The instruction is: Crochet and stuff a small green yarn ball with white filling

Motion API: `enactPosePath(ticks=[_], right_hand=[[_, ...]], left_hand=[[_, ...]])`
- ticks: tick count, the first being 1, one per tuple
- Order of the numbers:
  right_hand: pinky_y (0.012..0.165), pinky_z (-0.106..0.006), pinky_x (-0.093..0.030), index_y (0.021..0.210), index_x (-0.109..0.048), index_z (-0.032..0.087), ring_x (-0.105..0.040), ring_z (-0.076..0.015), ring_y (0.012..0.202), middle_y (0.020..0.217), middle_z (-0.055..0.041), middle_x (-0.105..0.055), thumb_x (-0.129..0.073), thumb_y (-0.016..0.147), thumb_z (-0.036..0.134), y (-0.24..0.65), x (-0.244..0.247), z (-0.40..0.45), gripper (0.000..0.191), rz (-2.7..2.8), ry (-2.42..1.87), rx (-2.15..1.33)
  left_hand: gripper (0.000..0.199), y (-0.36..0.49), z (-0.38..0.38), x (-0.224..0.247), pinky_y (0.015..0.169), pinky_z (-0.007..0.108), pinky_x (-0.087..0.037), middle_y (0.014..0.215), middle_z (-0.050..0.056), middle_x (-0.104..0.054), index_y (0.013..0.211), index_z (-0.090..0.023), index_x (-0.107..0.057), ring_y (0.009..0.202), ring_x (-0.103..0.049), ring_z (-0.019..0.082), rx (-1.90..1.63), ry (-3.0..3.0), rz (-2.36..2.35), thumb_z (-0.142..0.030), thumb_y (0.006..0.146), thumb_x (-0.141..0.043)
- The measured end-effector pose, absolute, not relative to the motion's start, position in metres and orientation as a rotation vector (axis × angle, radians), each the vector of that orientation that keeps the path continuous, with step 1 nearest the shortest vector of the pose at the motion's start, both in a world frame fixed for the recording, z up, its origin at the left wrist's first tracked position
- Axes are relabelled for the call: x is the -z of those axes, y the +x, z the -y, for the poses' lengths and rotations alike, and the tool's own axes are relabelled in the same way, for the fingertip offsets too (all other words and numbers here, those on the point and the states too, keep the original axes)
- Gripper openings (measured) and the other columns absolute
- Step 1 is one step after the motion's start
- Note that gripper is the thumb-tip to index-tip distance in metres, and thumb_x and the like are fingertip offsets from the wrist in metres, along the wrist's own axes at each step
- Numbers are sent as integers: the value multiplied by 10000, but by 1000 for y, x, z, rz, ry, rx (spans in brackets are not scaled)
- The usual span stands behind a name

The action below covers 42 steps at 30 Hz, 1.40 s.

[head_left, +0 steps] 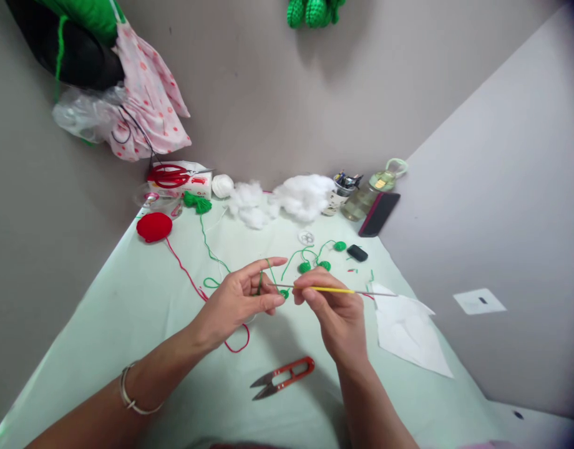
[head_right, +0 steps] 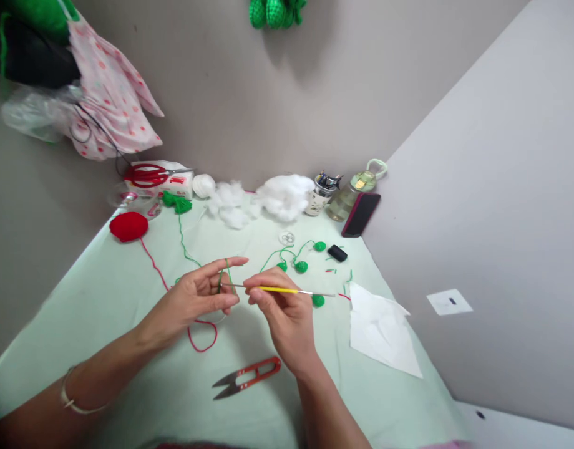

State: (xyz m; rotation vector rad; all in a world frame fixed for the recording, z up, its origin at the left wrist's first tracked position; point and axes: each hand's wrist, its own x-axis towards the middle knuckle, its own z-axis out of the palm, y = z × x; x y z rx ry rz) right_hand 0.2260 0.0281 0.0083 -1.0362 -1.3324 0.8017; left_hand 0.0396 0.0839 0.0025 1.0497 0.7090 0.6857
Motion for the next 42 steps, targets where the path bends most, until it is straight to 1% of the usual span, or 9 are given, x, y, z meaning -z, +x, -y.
enactPosePath(ticks=[5, 7, 10, 16, 22, 27, 31, 38, 42], right_hand=[[602, -268, -529, 846, -746, 223, -637, -130, 660, 781, -21, -715, -703, 972, 371, 235, -10, -32, 198, 1112, -978, -1021], [479, -231, -468, 1052, -731, 244, -585, -114, 524, 684, 4, -712, -745, 938, 360, 239, -13, -33, 163, 1059, -1084, -1123], [413, -199, -410, 1472, -531, 285, -507, -96, 433, 616, 45, -697, -801, 879, 334, 243, -18, -32, 654, 1006, -1220, -1166], [391, -190, -346, 1600, -391, 280, -396, -68, 371, 556, 74, -657, -774, 878, 333, 255, -25, -32, 818, 979, -1313, -1038], [403, -224, -355, 1061, -761, 226, -460, -81, 394, 607, 26, -683, -697, 890, 341, 278, -28, -32, 216, 893, -1144, -826], [389, -259, -326, 995, -739, 262, -452, -90, 421, 829, 2, -760, -700, 838, 323, 282, -32, -31, 173, 829, -967, -809], [411, -220, -297, 834, -709, 242, -333, -62, 375, 518, 75, -565, -763, 865, 348, 264, -27, -33, 123, 817, -928, -816], [547, -292, -492, 961, -767, 193, -587, -134, 541, 661, -17, -662, -531, 1046, 427, 235, -14, -25, 343, 1053, -1019, -859], [635, -325, -507, 1010, -743, 223, -625, -161, 670, 784, -26, -695, -563, 1045, 268, 233, -12, -18, 189, 1431, -1111, -650]], left_hand=[[602, 35, -90, 4, 776, 280, -491, 812, -53, -639, 1406, -233, -615, 703, -611, 100, -753, 1091, -765, -292, 844, -823], [591, 34, -92, 4, 768, 275, -493, 826, -48, -638, 1401, -234, -619, 714, -607, 102, -775, 1094, -775, -296, 848, -818], [578, 34, -94, 2, 766, 273, -499, 832, -45, -632, 1387, -229, -632, 722, -604, 104, -781, 1090, -777, -294, 844, -818], [553, 33, -94, 1, 734, 260, -493, 817, -46, -648, 1356, -220, -652, 698, -610, 95, -777, 1084, -766, -277, 834, -824], [527, 32, -93, 2, 724, 261, -507, 809, -59, -644, 1341, -227, -659, 655, -627, 82, -780, 1070, -733, -267, 840, -819], [527, 35, -90, 3, 683, 256, -518, 803, -64, -630, 1340, -237, -663, 622, -624, 77, -758, 1068, -710, -278, 840, -824], [565, 39, -87, 3, 616, 252, -515, 808, -65, -621, 1375, -240, -641, 560, -583, 64, -712, 1058, -694, -286, 841, -817], [636, 44, -84, 3, 595, 264, -514, 803, -59, -618, 1402, -193, -602, 551, -569, 75, -645, 1068, -712, -279, 810, -818], [599, 44, -85, 4, 614, 267, -510, 806, -60, -602, 1377, -199, -618, 584, -576, 84, -605, 1086, -692, -283, 815, -809]])
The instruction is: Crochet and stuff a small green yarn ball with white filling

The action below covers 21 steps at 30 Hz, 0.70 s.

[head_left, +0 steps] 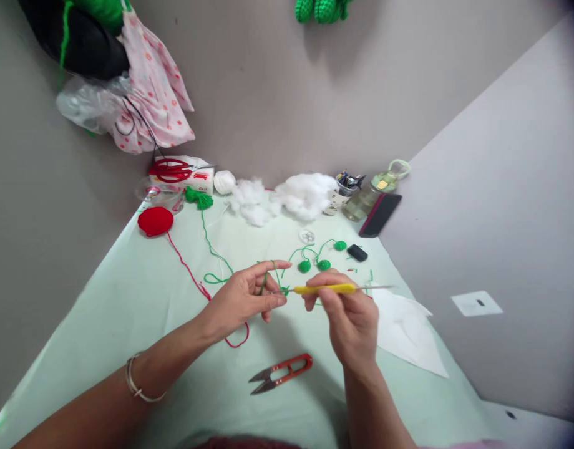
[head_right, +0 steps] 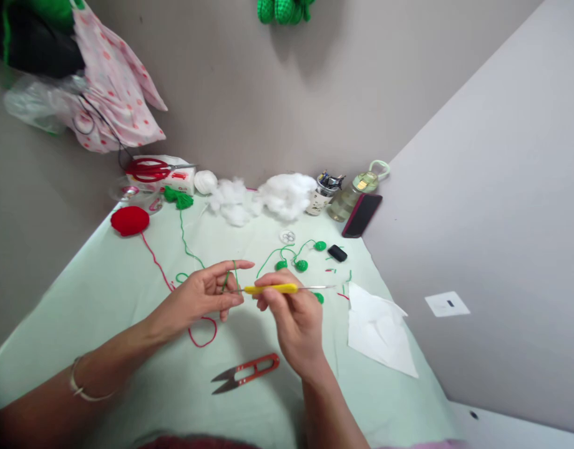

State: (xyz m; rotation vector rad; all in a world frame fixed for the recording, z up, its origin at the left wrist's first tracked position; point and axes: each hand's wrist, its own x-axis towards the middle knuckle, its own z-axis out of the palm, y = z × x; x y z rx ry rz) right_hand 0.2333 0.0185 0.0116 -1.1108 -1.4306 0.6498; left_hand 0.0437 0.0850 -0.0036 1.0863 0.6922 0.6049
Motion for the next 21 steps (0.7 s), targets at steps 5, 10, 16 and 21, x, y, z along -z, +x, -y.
enactPosePath(ticks=[5, 10, 16, 21], right_hand=[[664, -322, -484, 1024, -645, 232, -613, -174, 744, 852, -31, -685, -528, 1012, 110, 230, -15, -16, 170, 1805, -1109, -294], [648, -317, -466, 956, -587, 230, -579, -171, 709, 789, -24, -631, -459, 1029, 109, 232, -16, -16, 191, 1803, -1115, -213], [620, -310, -455, 1009, -627, 216, -578, -160, 680, 813, -37, -664, -461, 1041, 123, 237, -15, -16, 193, 1936, -1134, -245], [625, -294, -495, 905, -688, 209, -609, -139, 654, 810, -35, -678, -404, 1100, 262, 241, -19, -16, 348, 1719, -1107, -849]], left_hand=[[536, 43, -86, 4, 640, 279, -511, 797, -60, -580, 1319, -199, -653, 617, -571, 97, -545, 1115, -700, -258, 806, -793], [527, 43, -83, 7, 630, 270, -479, 776, -56, -605, 1314, -209, -675, 622, -543, 101, -390, 1184, -675, -188, 795, -767], [500, 37, -88, 3, 658, 278, -483, 782, -43, -633, 1302, -227, -695, 657, -555, 122, -406, 1240, -686, -206, 807, -758], [305, 26, -91, -9, 648, 246, -448, 777, -18, -645, 1170, -237, -776, 694, -551, 119, -423, 1314, -600, -226, 867, -739]])
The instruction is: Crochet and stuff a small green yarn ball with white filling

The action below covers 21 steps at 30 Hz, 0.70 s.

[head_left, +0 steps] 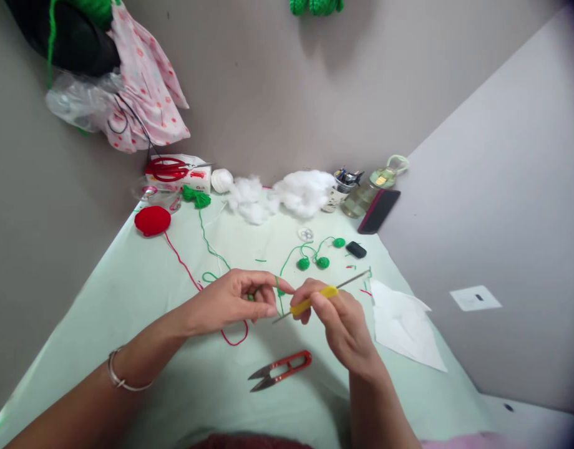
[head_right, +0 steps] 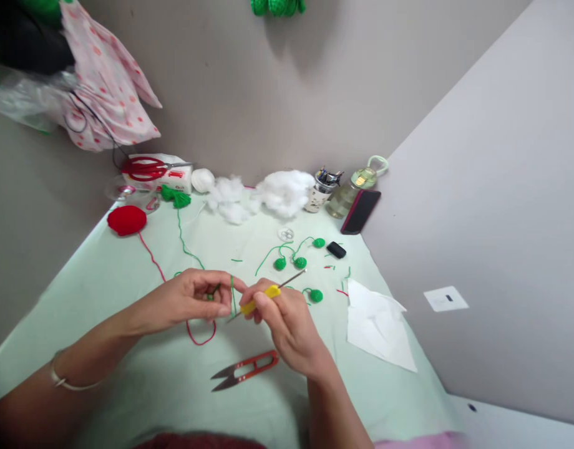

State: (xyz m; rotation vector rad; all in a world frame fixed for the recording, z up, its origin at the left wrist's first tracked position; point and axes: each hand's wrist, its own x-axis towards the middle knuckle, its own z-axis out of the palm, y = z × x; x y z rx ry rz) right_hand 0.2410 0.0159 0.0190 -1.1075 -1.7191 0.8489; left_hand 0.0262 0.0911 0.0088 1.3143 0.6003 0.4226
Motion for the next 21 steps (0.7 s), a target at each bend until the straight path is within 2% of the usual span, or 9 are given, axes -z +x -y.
enactPosePath(ticks=[2, 4, 7, 13, 16, 21], right_hand=[[587, -288, -482, 870, -699, 209, -582, -133, 602, 743, -17, -643, -467, 1085, 355, 242, -18, -16, 349, 1550, -1014, -1044], [539, -273, -433, 861, -691, 218, -524, -124, 559, 681, 13, -596, -628, 1009, 404, 240, -15, -17, 245, 1384, -931, -1145], [524, -253, -383, 869, -677, 231, -483, -116, 566, 676, 36, -574, -807, 876, 347, 232, -7, -16, 174, 1208, -940, -1205], [588, -288, -496, 983, -774, 259, -591, -130, 613, 791, -6, -650, -710, 960, 334, 213, 1, -10, 101, 1141, -873, -1134], [651, -317, -558, 1084, -783, 307, -654, -161, 698, 819, -23, -689, -611, 1019, 248, 205, -4, -6, 193, 1228, -848, -947], [728, -352, -590, 1324, -711, 381, -709, -212, 881, 1019, -67, -745, -571, 987, 80, 199, 3, 2, 473, 1560, -1095, -300]], left_hand=[[310, 25, -89, -11, 638, 243, -465, 778, -13, -654, 1164, -243, -779, 681, -558, 119, -404, 1258, -490, -228, 856, -766], [335, 28, -86, -12, 619, 245, -482, 780, -12, -649, 1170, -243, -777, 657, -556, 116, -438, 1141, -432, -241, 835, -793], [308, 33, -83, -12, 620, 244, -490, 771, -15, -616, 1100, -233, -800, 647, -542, 108, -580, 956, -475, -280, 797, -836], [326, 39, -79, -8, 663, 255, -491, 761, -5, -630, 1077, -232, -809, 714, -600, 136, -635, 812, -474, -309, 767, -876], [331, 41, -76, -6, 685, 254, -490, 755, -11, -638, 1109, -238, -800, 710, -625, 132, -634, 778, -452, -305, 792, -868], [336, 44, -71, -5, 712, 223, -477, 779, -34, -638, 1148, -250, -780, 699, -574, 91, -808, 779, -589, -282, 823, -859]])
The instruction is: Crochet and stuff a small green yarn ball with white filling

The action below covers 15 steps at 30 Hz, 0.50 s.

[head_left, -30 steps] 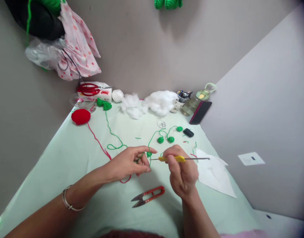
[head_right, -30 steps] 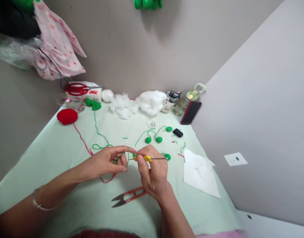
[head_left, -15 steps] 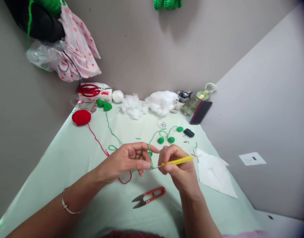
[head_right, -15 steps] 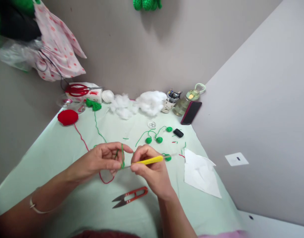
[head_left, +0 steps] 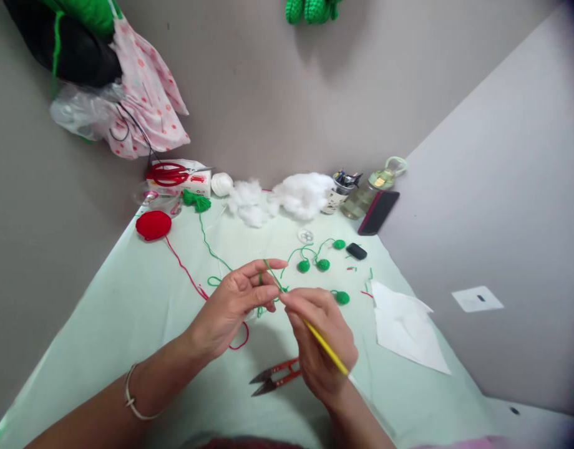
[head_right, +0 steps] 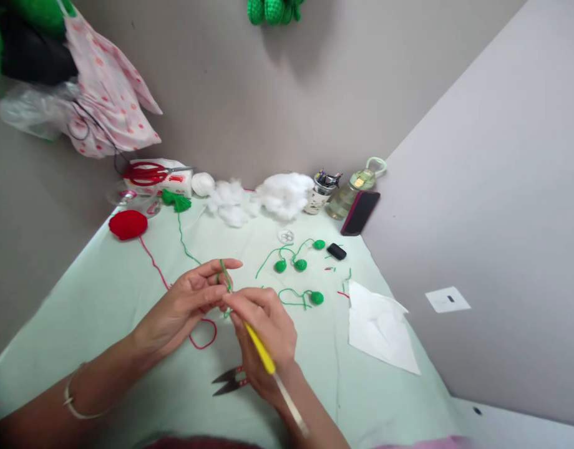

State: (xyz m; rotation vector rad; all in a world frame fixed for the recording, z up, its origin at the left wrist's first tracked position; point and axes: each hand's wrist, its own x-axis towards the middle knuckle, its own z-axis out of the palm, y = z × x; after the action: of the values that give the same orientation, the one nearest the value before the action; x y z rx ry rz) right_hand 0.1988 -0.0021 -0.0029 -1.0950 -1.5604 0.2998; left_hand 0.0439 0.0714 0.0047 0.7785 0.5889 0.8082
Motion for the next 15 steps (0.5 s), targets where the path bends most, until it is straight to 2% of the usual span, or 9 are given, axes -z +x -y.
enactPosePath(ticks=[4, 7, 9, 12, 15], right_hand=[[747, -384, -601, 1439, -630, 383, -727, -257, 943, 1112, -91, -749, -615, 950, 83, 200, 22, 1, 574, 1732, -1138, 50], [748, -368, -582, 1415, -647, 322, -707, -244, 917, 1077, -102, -743, -616, 935, 51, 198, 22, -1, 552, 1712, -1129, 86], [742, -348, -558, 1295, -703, 292, -678, -217, 871, 1009, -90, -731, -578, 963, 61, 197, 14, -2, 424, 1642, -1151, -95], [712, -321, -516, 976, -746, 242, -624, -188, 789, 843, -52, -679, -556, 1021, 189, 199, 1, -5, 202, 1402, -1184, -589], [644, -298, -466, 775, -706, 201, -554, -161, 675, 705, -25, -590, -582, 1022, 357, 203, -5, -12, 317, 1112, -1061, -1031]], left_hand=[[364, 46, -67, -5, 752, 263, -504, 796, -24, -663, 1177, -240, -749, 754, -608, 132, -924, 931, -718, -301, 833, -848], [312, 45, -67, -6, 781, 284, -510, 806, -20, -695, 1166, -241, -744, 759, -624, 143, -998, 1144, -833, -274, 862, -805], [238, 43, -69, -9, 793, 285, -508, 816, -20, -710, 1103, -239, -763, 753, -622, 138, -1049, 1291, -885, -228, 866, -781], [204, 37, -72, -14, 806, 274, -505, 818, -20, -719, 1052, -240, -790, 767, -629, 130, -1029, 1385, -866, -184, 857, -767], [257, 34, -75, -16, 768, 250, -503, 773, -37, -690, 1085, -265, -801, 749, -622, 114, -866, 1270, -766, -189, 840, -796]])
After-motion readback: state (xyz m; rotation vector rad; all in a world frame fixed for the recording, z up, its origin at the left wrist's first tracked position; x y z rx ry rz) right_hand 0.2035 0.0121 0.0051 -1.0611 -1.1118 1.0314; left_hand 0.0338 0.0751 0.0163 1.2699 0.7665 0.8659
